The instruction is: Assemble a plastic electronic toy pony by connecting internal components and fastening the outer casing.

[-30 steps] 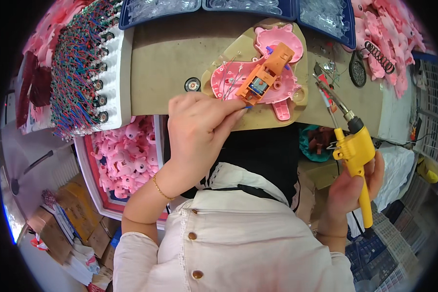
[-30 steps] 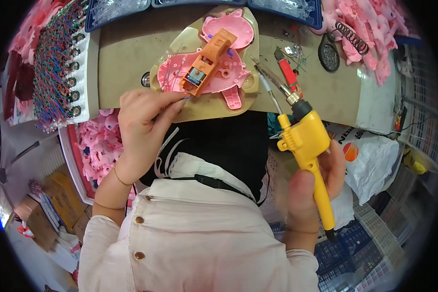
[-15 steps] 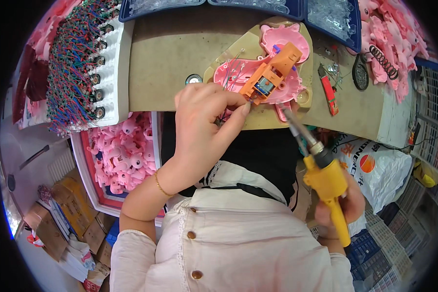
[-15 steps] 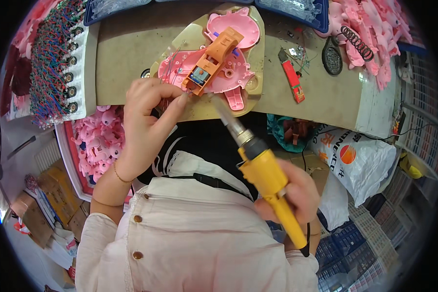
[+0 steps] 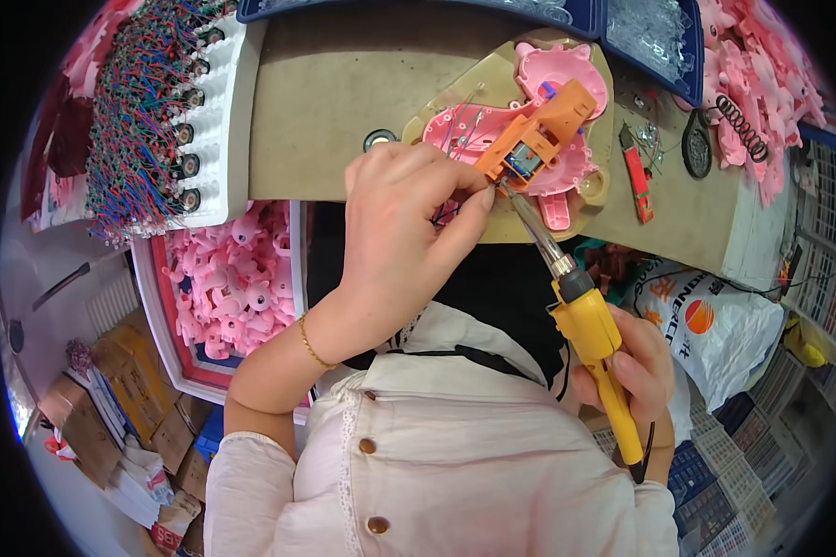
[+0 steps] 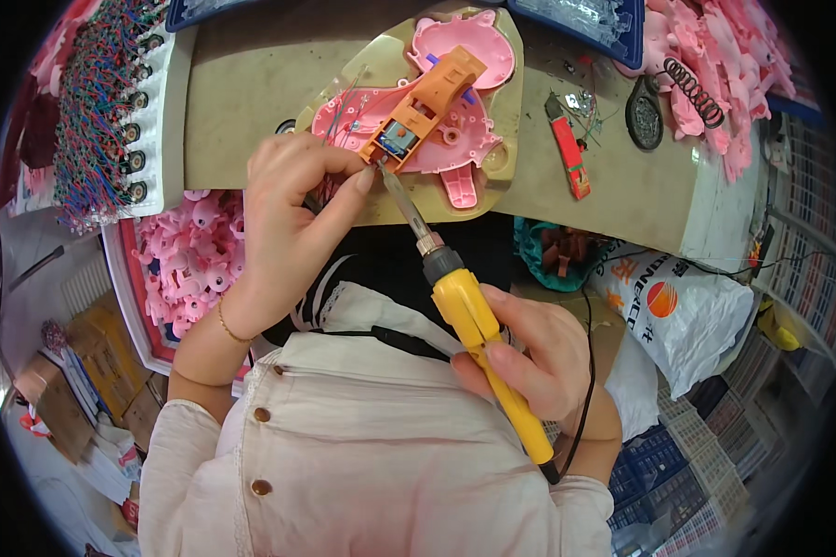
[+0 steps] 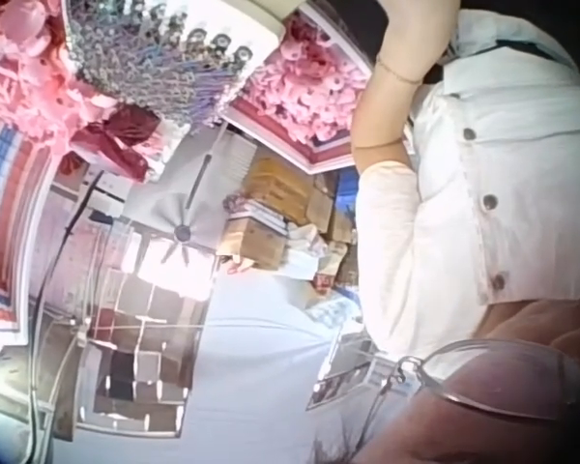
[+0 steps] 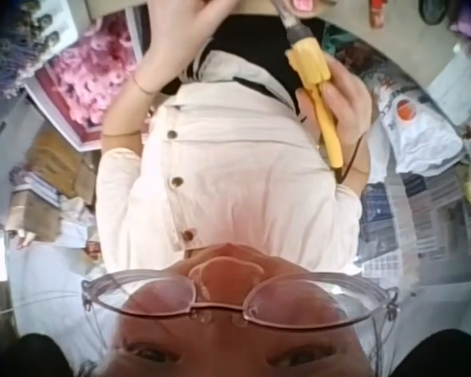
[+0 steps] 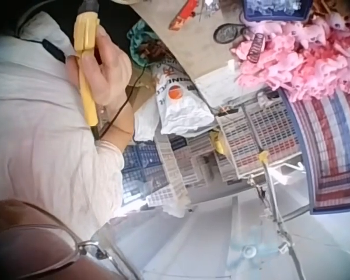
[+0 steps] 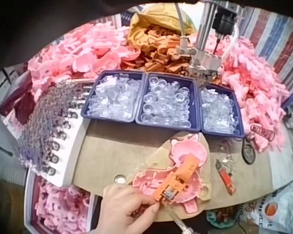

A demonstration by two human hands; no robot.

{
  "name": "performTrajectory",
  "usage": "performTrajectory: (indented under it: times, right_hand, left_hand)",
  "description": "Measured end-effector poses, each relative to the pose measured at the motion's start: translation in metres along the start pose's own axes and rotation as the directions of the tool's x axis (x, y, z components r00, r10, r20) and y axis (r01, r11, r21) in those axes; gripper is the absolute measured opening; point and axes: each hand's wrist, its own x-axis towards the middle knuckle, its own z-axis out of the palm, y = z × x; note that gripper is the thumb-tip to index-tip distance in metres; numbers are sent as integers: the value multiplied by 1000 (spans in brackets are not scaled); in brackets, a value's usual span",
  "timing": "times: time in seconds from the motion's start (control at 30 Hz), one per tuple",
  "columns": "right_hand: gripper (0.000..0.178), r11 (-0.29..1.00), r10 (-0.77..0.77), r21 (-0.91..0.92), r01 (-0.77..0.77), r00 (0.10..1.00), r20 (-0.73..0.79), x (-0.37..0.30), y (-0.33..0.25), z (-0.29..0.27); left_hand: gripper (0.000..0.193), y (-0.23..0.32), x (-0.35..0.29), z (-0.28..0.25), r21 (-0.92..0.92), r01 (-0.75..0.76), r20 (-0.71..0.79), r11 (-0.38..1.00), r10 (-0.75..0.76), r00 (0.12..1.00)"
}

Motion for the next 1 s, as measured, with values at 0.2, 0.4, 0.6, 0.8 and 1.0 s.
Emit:
performTrajectory:
  times: [0.2,0.4,0.6,0.8,1.0]
  right_hand:
    - [48,998,61,11,-61,998,9,-2,2,0]
    - [46,995,69,-72,-62,992,109,-1,1,-2]
    - [44,991,125,43,-128,990,71,-3,0,-2]
    - [45,968,214,95,-231,963,163,4,-5,-10]
    - [50,1000,-19,-18,20,999,45,5,3,1]
  left_hand:
    - [8,2,2,-2,1,-6,25,1000,6,1000]
    - [8,2,2,-1,12,-2,34,1000,2,999]
    - [7,2,4,-2,17,11,53,1000,-12,999]
    - [8,1,4,-5,17,9,61,1000,-10,998]
    - [7,1,4,-4,16,-9,62,1000,8,998]
